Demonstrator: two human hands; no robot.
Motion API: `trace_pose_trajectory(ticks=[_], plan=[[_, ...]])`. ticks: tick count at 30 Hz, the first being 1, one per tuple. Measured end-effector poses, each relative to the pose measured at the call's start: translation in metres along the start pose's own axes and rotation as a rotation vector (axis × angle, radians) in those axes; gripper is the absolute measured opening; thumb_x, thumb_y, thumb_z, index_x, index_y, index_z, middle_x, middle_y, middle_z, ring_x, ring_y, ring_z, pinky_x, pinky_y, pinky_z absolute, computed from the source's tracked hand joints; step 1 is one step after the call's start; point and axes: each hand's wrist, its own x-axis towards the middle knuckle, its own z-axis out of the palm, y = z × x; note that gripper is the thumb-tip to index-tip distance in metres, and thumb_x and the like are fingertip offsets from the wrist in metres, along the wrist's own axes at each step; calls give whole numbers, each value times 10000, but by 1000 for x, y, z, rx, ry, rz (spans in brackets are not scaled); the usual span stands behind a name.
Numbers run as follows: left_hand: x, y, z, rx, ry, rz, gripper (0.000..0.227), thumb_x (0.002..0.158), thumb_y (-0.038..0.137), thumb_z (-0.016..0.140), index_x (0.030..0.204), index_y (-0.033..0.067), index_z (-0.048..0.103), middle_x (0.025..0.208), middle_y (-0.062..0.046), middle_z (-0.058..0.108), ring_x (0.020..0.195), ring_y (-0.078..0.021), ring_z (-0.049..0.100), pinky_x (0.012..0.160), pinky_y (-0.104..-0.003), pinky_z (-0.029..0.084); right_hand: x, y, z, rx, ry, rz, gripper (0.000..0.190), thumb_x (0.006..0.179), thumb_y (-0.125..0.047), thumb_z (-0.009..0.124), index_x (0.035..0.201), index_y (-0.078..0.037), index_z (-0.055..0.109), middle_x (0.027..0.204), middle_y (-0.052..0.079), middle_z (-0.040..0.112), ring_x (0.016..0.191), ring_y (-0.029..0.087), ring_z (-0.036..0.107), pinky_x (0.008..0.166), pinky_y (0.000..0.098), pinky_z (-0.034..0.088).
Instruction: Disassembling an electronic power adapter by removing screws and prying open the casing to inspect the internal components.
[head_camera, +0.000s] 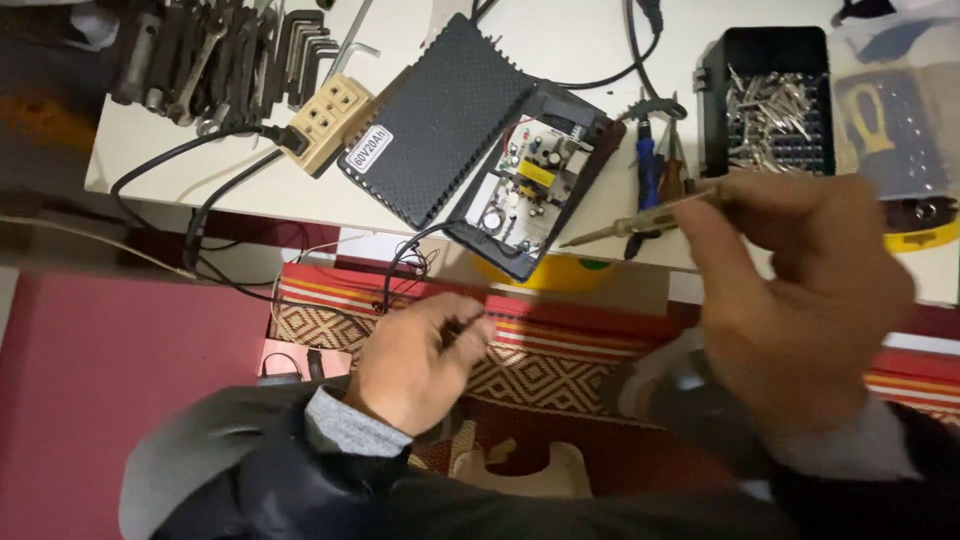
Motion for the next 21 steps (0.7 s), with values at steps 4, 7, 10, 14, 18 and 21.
trace_pose_trajectory(ticks=[4, 7, 10, 14, 18, 21], plan=[[7, -9, 14, -568, 108, -113, 252, 875, 155, 700, 1053, -10, 766, 803, -42, 752, 657, -121, 645, 624, -223, 525, -16, 3, 15, 43, 133, 118, 245, 1029, 221, 718, 1164, 179, 518, 1083, 271, 645, 905, 291, 671, 871, 369, 585], [15, -24, 31, -669, 149, -132, 251, 875, 154, 710, 1051, -22, 745, 834, -64, 748, 693, -133, 663, 659, -226, 541, -18, 3, 18, 34, 134, 117, 238, 1022, 209, 705, 1168, 178, 519, 1078, 281, 654, 890, 302, 690, 828, 365, 595], [22, -38, 49, -879, 143, -135, 225, 908, 100, 697, 1047, -77, 705, 822, -99, 710, 666, -149, 627, 634, -243, 526, -19, 3, 22, 65, 149, 151, 222, 1024, 178, 697, 1163, 150, 526, 1057, 252, 670, 882, 280, 688, 825, 352, 584], [29, -44, 63, -1028, 89, -263, 263, 928, 98, 670, 1118, -83, 691, 869, -121, 696, 652, -155, 629, 563, -235, 484, -20, 7, 27, 82, 149, 102, 231, 1013, 194, 700, 1155, 138, 525, 1054, 245, 666, 863, 273, 695, 795, 340, 597], [32, -44, 70, -1002, 127, -278, 280, 916, 95, 682, 1132, -80, 723, 905, -111, 726, 682, -154, 642, 632, -247, 521, -19, 8, 27, 0, 160, 87, 227, 1000, 160, 739, 1135, 115, 563, 1017, 211, 695, 819, 247, 690, 743, 324, 557], [35, -39, 73, -1028, 143, -305, 243, 922, 84, 678, 1106, -60, 743, 862, -84, 709, 688, -144, 630, 629, -238, 494, -19, 9, 28, 18, 153, 81, 215, 999, 155, 726, 1128, 109, 561, 1024, 206, 688, 845, 254, 702, 781, 331, 572]])
